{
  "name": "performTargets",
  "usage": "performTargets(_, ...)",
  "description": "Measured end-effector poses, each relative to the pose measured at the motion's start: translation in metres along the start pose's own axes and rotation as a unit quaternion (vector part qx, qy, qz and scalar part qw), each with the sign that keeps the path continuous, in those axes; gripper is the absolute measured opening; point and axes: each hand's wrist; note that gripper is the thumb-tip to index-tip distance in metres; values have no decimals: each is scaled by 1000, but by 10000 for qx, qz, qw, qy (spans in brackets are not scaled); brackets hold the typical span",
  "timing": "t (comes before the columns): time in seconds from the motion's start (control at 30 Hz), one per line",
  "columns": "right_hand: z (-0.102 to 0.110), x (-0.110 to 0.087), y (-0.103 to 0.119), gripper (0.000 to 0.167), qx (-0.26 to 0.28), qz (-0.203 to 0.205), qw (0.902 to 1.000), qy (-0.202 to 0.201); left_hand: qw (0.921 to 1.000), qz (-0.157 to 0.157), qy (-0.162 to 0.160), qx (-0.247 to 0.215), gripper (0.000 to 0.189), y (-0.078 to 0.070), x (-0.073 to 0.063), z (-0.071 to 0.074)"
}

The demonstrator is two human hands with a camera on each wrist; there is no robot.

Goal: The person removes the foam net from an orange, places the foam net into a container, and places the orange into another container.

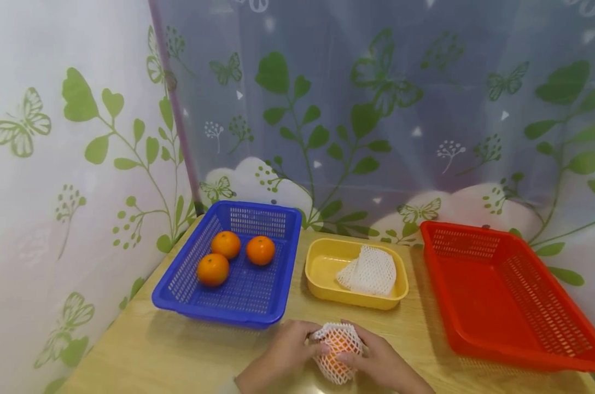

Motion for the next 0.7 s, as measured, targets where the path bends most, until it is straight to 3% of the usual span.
performTargets(0.2, 0, -2, -1, 57, -237, 72, 9996, -129, 9999, -120, -4, 43, 27, 1, -1, 0)
performTargets(0.43, 2, -2, 1, 47, -162, 109, 9996, -203, 9996, -90, 95, -258, 40, 3, -2, 1)
performTargets(0.7, 2, -3, 4, 39, -369, 417, 9971, -513, 9998, -196, -24, -35, 40, 6, -1, -2)
Point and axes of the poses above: each hand's wrist, its own x-axis towards the middle knuckle, its own z-axis out of the back of the hand, y = z × x, and after that the axes turned 4 degrees about -x, right-handed
